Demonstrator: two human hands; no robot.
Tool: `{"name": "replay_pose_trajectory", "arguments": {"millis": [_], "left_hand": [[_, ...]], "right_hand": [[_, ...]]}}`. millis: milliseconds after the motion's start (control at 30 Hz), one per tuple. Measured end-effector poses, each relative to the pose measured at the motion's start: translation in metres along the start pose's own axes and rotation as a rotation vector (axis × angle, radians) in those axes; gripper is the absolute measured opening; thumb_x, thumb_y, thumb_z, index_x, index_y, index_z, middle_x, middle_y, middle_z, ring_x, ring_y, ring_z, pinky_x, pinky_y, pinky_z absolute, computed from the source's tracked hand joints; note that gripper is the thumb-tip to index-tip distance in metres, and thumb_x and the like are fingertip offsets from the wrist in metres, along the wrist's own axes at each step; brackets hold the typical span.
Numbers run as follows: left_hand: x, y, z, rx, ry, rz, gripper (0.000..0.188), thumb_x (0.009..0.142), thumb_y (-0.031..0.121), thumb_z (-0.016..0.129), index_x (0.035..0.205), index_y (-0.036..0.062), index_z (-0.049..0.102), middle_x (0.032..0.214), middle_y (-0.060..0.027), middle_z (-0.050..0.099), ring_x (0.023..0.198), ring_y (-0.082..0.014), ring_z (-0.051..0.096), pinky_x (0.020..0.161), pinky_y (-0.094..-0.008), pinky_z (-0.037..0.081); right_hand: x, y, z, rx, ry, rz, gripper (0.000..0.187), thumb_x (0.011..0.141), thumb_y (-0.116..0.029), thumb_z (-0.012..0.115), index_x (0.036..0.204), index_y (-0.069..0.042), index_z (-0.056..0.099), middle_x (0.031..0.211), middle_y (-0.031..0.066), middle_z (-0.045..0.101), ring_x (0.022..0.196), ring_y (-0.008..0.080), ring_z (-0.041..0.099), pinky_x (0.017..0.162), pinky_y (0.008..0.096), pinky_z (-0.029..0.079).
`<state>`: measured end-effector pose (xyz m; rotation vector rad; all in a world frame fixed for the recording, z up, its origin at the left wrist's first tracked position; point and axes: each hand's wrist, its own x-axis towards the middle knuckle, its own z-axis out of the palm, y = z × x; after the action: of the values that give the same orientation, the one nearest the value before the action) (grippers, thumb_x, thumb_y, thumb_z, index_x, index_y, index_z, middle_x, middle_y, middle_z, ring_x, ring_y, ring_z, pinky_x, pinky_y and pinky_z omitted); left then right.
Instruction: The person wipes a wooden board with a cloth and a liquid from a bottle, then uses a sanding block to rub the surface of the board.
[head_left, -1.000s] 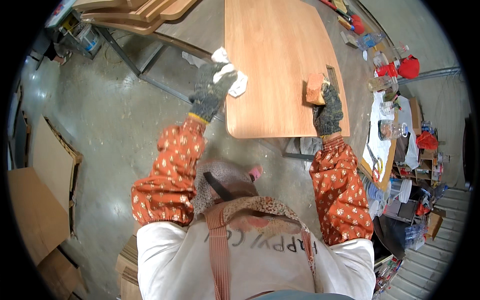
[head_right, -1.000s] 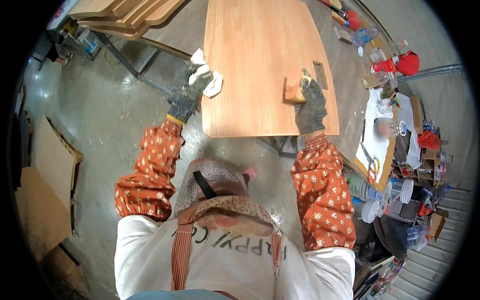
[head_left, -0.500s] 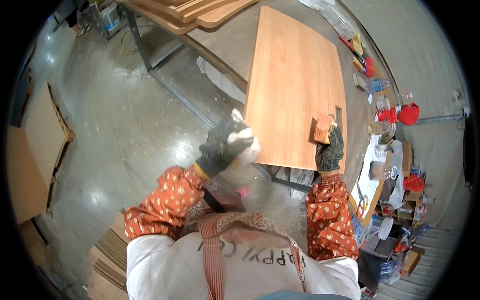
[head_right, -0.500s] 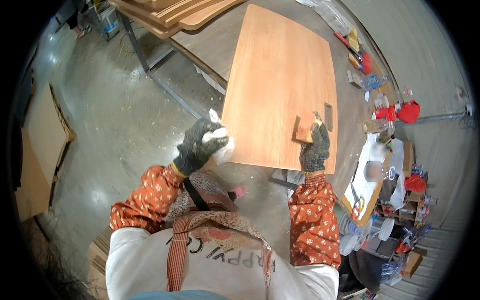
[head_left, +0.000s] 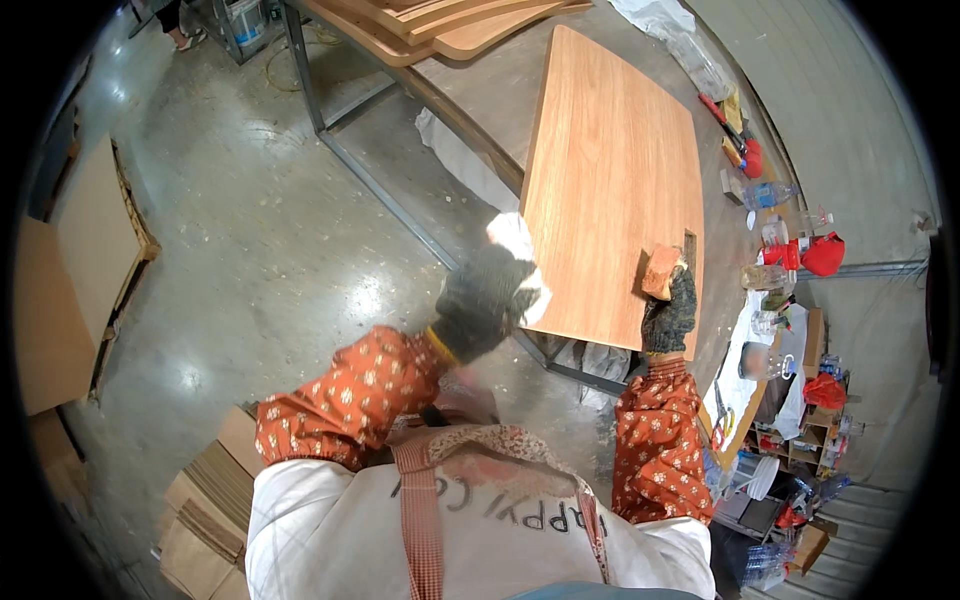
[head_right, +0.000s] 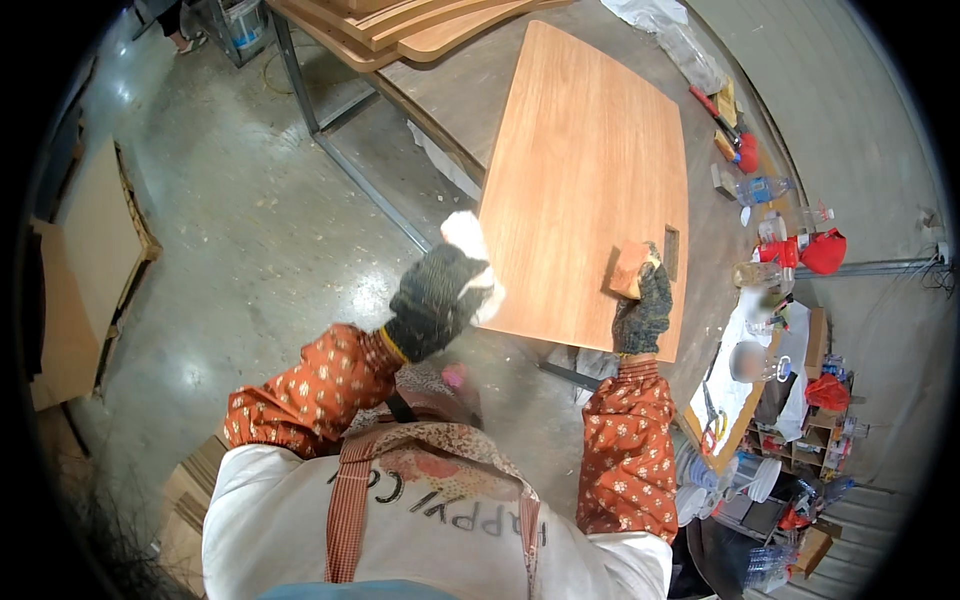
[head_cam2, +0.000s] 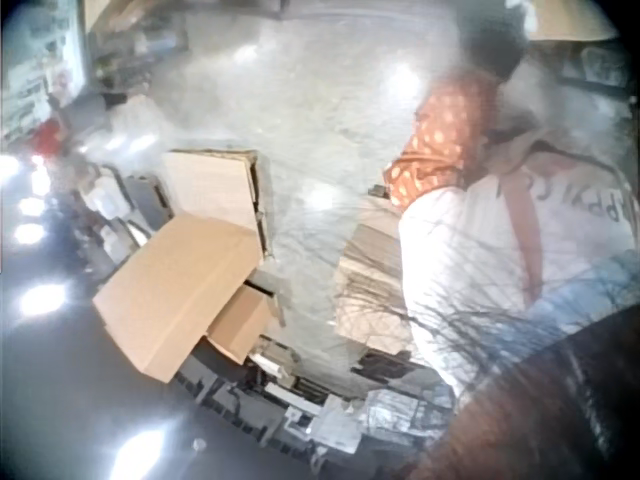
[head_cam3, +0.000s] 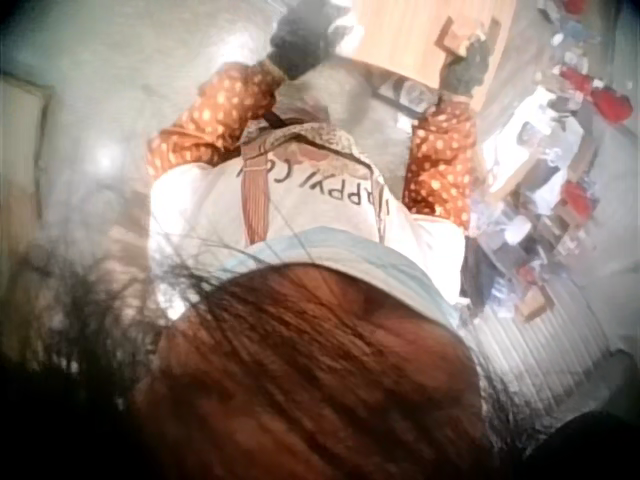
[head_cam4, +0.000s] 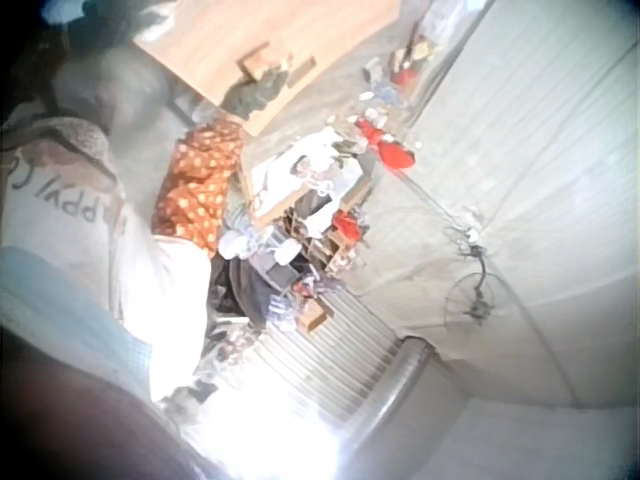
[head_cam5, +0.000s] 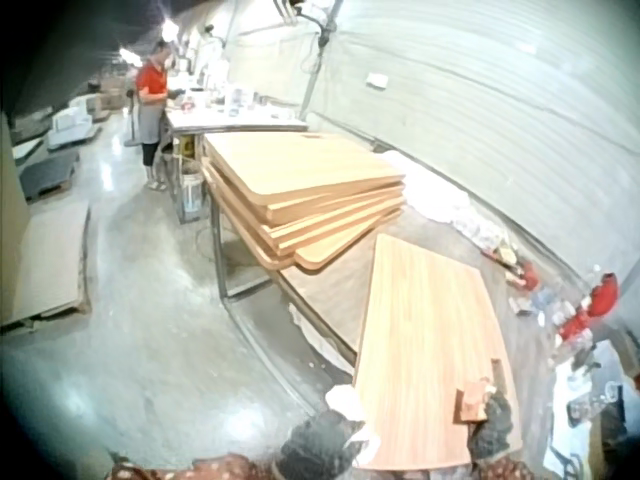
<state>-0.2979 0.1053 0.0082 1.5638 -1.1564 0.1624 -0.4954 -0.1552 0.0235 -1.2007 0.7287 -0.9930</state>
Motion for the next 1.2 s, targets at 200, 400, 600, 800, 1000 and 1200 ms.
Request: {"name": "replay_pose_trajectory", "arguments": {"millis": [200, 400, 600, 800, 1000, 1200], "left_hand": [[-0.059, 0.020, -0.026, -0.186, -0.218, -0.051, 0.026, 0.084, 0.021, 0.065, 0.104, 0.0044, 0.064, 0.095, -0.0141, 0.063, 0.086, -0.0335, 0.063, 0.073, -0.0413, 0.051], [-0.105, 0.000, -0.080, -0.246, -0.099, -0.340, 0.031, 0.089, 0.028, 0.061, 0.102, 0.0008, 0.064, 0.092, -0.0127, 0.065, 0.082, -0.0242, 0.064, 0.072, -0.0356, 0.051], [-0.097, -0.024, -0.095, -0.174, 0.142, -0.649, 0.025, 0.081, 0.014, 0.073, 0.104, 0.0057, 0.066, 0.096, -0.0104, 0.065, 0.090, -0.0226, 0.065, 0.078, -0.0337, 0.051], [-0.046, -0.088, -0.113, -0.143, 0.151, -0.667, 0.025, 0.080, 0.013, 0.075, 0.101, 0.0049, 0.065, 0.092, -0.0095, 0.066, 0.084, -0.0199, 0.065, 0.074, -0.0322, 0.052], [-0.033, -0.161, -0.170, -0.128, 0.117, -0.813, 0.024, 0.079, 0.014, 0.076, 0.098, 0.0040, 0.066, 0.092, -0.0098, 0.067, 0.082, -0.0197, 0.065, 0.075, -0.0331, 0.052], [-0.025, -0.203, -0.191, -0.202, 0.000, -0.782, 0.025, 0.083, 0.015, 0.073, 0.103, 0.0023, 0.065, 0.092, -0.0070, 0.067, 0.084, -0.0157, 0.062, 0.076, -0.0302, 0.051]], "right_hand": [[-0.005, -0.004, 0.009, -0.047, -0.095, -0.021, 0.043, 0.094, -0.019, 0.057, 0.132, 0.001, 0.052, 0.129, 0.0077, 0.056, 0.116, 0.0170, 0.054, 0.097, 0.0313, 0.047], [-0.025, -0.029, 0.048, -0.161, -0.290, -0.001, 0.042, 0.091, -0.015, 0.062, 0.129, 0.003, 0.054, 0.129, 0.0091, 0.056, 0.115, 0.0163, 0.054, 0.098, 0.0311, 0.046], [-0.031, -0.050, 0.121, -0.766, -0.604, -0.446, 0.040, 0.086, -0.022, 0.072, 0.117, 0.001, 0.062, 0.115, 0.0111, 0.067, 0.100, 0.0191, 0.064, 0.092, 0.0319, 0.051], [-0.011, -0.047, 0.207, -1.202, -0.735, -0.771, 0.038, 0.081, -0.024, 0.073, 0.115, -0.008, 0.065, 0.102, 0.0125, 0.068, 0.087, 0.0303, 0.064, 0.077, 0.0397, 0.050], [-0.006, -0.038, 0.235, -1.411, -0.729, -0.743, 0.043, 0.076, -0.022, 0.074, 0.116, -0.010, 0.064, 0.104, 0.0115, 0.067, 0.085, 0.0303, 0.062, 0.076, 0.0399, 0.048], [-0.017, -0.053, 0.243, -1.547, -0.748, -0.651, 0.040, 0.072, -0.016, 0.076, 0.111, -0.012, 0.067, 0.109, 0.0091, 0.067, 0.086, 0.0291, 0.062, 0.077, 0.0401, 0.049]]}}
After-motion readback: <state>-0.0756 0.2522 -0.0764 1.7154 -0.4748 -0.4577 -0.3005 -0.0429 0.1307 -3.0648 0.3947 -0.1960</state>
